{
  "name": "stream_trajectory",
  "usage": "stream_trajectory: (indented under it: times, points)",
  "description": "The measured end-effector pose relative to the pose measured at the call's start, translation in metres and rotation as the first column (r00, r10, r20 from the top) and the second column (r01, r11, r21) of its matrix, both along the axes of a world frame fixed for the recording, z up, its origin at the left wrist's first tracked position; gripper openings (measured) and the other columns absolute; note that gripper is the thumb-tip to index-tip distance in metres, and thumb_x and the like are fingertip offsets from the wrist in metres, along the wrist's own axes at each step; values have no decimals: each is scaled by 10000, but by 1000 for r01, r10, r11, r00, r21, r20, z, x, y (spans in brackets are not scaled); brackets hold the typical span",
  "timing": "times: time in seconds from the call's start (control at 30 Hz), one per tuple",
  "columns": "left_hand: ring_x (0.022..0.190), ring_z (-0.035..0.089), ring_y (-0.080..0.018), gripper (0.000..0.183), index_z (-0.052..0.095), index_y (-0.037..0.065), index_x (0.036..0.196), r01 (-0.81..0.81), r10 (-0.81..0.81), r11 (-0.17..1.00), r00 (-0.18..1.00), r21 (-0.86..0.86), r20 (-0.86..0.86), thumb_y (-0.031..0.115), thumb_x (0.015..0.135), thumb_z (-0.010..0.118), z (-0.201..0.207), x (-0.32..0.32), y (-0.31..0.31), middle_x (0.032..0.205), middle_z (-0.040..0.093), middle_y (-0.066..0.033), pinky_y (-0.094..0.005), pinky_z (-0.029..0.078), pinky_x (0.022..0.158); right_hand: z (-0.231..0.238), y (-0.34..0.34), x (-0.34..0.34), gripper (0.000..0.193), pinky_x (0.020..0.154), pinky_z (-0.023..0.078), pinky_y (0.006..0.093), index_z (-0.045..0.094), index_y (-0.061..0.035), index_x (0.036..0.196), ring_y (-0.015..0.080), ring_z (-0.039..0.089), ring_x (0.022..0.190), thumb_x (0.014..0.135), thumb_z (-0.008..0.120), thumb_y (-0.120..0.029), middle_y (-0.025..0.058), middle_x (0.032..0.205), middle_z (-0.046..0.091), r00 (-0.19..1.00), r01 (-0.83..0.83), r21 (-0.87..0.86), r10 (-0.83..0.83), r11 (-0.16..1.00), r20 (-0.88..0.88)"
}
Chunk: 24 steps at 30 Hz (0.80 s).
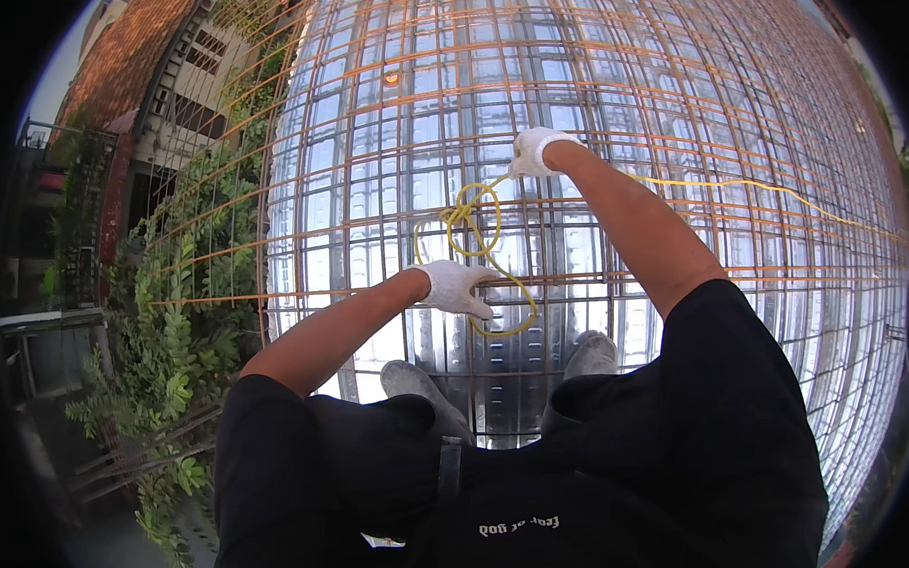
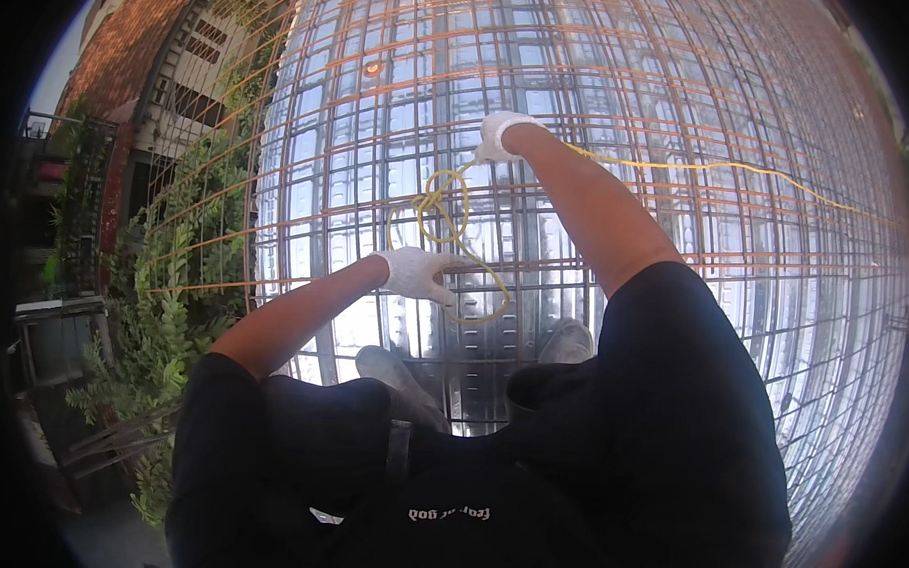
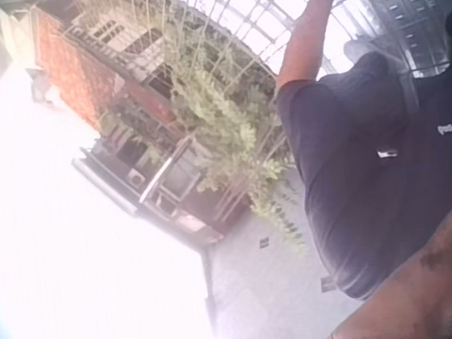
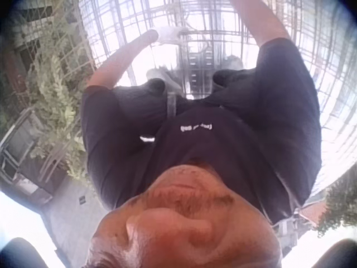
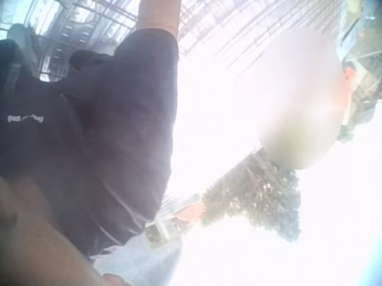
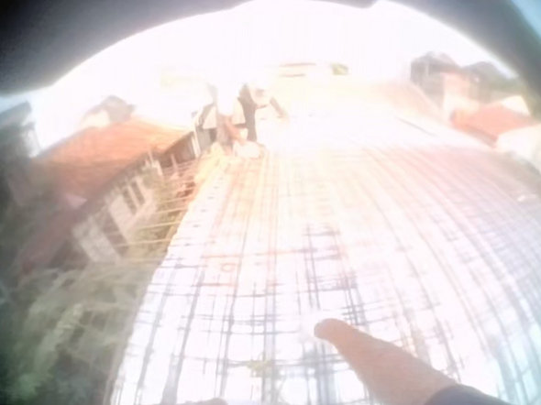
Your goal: The person ties yellow cables to a wire mesh grid on a roof structure by hand while wearing gloves.
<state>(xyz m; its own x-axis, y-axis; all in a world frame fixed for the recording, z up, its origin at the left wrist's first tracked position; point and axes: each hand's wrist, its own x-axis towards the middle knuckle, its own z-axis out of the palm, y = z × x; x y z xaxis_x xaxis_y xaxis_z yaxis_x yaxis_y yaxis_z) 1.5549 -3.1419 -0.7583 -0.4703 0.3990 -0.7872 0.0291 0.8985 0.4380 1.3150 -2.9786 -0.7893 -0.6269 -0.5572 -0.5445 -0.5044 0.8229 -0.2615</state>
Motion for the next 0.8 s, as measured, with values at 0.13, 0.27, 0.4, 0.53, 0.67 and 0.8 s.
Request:
stream_trajectory:
  times: [0.13, 0.27, 0.4, 0.53, 0.67, 0.8]
  points:
    - [1313, 633, -386, 854, 496, 70, 1544, -63, 57, 998, 973, -16, -225, 604, 914, 713, -27, 33, 16, 1377, 668, -240, -463, 487, 1134, 17, -23, 6, 525, 819, 590, 463, 801, -27, 1125, 307, 746, 905, 830, 818, -461, 151, 1015, 787, 999, 2, -60, 1, 998, 52]
    - [1191, 703, -309, 661, 571, 41, 1449, -578, 605, 796, 746, 183, -277, 482, 977, 712, -29, -15, -2, 1268, 722, -197, -429, 540, 1039, 26, -40, 12, 499, 692, 580, 434, 802, -20, 1074, 246, 674, 722, 822, 827, -450, 84, 885, 757, 883, 87, -152, -6, 984, 469]
    - [1072, 726, -200, 578, 595, 26, 1426, -663, 675, 650, 728, 371, 119, 455, 1045, 659, -62, -10, -48, 1183, 737, -141, -363, 564, 946, 39, -68, 50, 408, 624, 568, 403, 809, -35, 1006, 222, 660, 679, 793, 842, -381, 66, 814, 735, 920, -247, -121, 272, 961, 283]
    - [904, 718, -164, 500, 744, 32, 1217, -457, 401, 874, 871, 166, 283, 492, 1034, 679, 32, -34, 19, 975, 749, -77, -336, 567, 831, 12, -18, 16, 411, 758, 602, 452, 829, -45, 1001, 295, 733, 786, 783, 841, -393, 125, 883, 777, 990, -136, -21, 137, 990, 31]
    - [735, 642, -124, 406, 773, 8, 1084, -252, 351, 839, 928, 482, -126, 407, 1020, 730, 145, -81, 0, 812, 700, -56, -311, 548, 742, -14, 27, -25, 384, 823, 612, 473, 841, -72, 1027, 328, 773, 914, 782, 846, -367, 162, 1026, 801, 997, -48, 84, 54, 995, -63]
    - [968, 742, -257, 567, 728, 52, 1289, -199, 493, 866, 182, 459, -851, 549, 1078, 555, 242, -95, -63, 1015, 761, -121, -405, 556, 887, -31, 23, -15, 395, 850, 612, 481, 837, -78, 1067, 337, 774, 975, 782, 850, -351, 161, 1056, 801, 981, -63, 86, 78, 994, -178]
